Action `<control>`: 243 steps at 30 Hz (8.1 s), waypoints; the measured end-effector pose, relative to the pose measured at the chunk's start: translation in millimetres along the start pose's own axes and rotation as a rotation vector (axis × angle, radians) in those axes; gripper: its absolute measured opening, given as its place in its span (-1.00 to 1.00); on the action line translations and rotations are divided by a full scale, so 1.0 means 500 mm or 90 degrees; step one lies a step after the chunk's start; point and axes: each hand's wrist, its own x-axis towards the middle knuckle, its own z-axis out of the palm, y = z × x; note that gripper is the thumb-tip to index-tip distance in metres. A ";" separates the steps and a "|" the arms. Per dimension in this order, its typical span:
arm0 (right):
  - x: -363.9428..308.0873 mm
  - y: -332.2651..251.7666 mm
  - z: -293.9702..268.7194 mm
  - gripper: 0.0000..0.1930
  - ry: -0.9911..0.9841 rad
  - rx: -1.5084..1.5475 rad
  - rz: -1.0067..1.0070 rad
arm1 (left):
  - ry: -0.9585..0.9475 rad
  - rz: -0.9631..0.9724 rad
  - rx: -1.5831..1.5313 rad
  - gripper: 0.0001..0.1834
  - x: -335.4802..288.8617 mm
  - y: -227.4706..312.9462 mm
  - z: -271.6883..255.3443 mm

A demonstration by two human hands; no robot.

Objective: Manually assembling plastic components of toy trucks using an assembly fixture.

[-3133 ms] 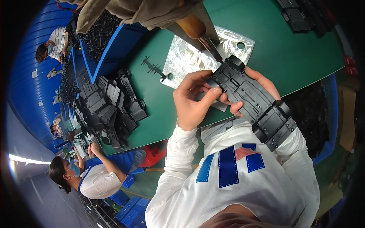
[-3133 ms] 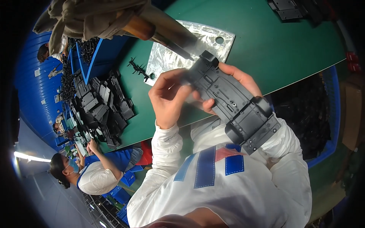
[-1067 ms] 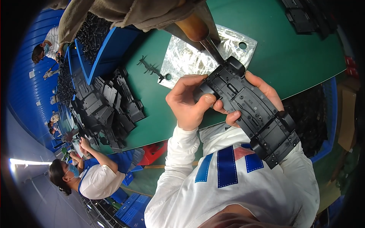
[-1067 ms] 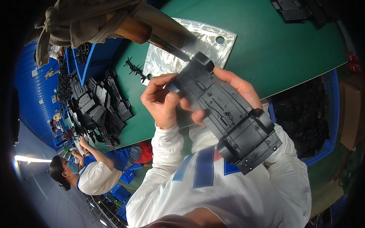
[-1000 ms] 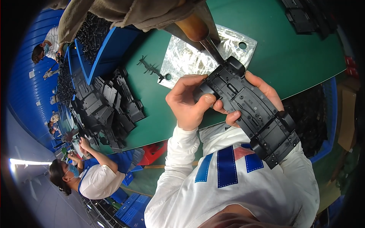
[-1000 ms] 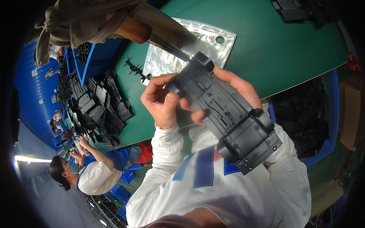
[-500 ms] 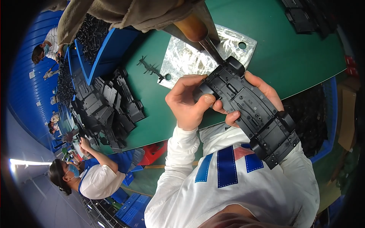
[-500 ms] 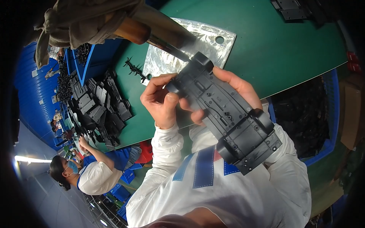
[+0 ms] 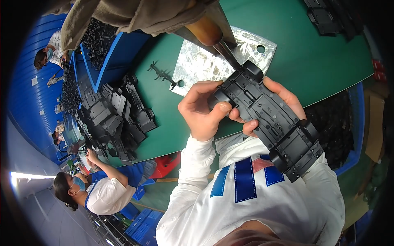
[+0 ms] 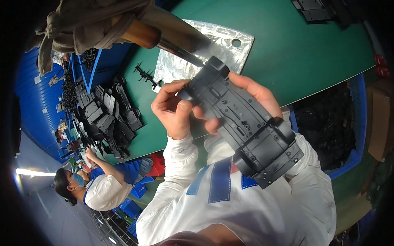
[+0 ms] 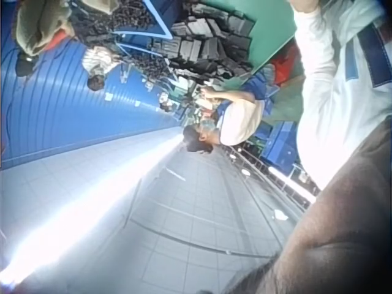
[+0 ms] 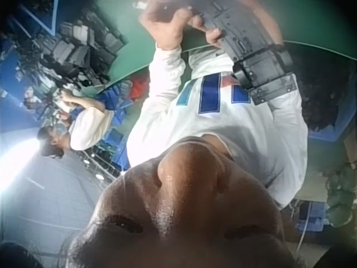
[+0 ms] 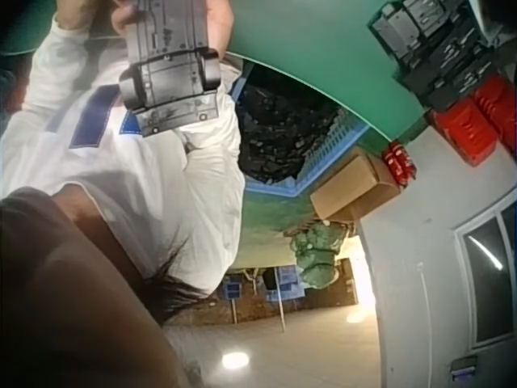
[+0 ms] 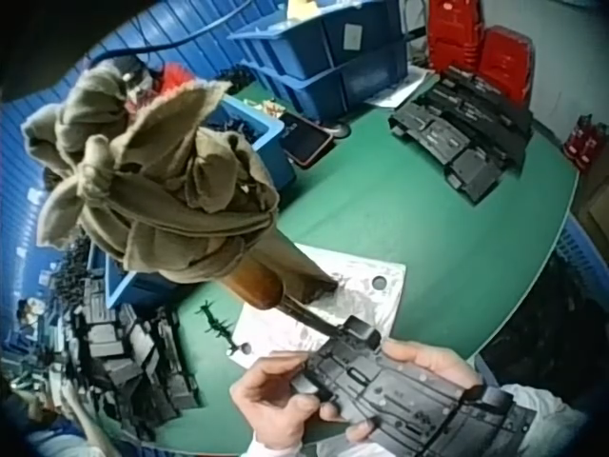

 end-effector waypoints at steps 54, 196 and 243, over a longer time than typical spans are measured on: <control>0.001 0.000 0.000 -0.43 0.000 0.008 -0.001 | 0.011 -0.002 0.030 -0.56 -0.001 0.001 0.001; -0.015 -0.029 0.011 -0.51 0.029 -0.041 -0.160 | -0.062 -0.163 0.041 -0.59 0.029 0.022 0.050; -0.018 -0.022 0.016 -0.46 0.037 -0.082 -0.160 | -0.048 -0.128 0.023 -0.55 0.027 0.018 0.043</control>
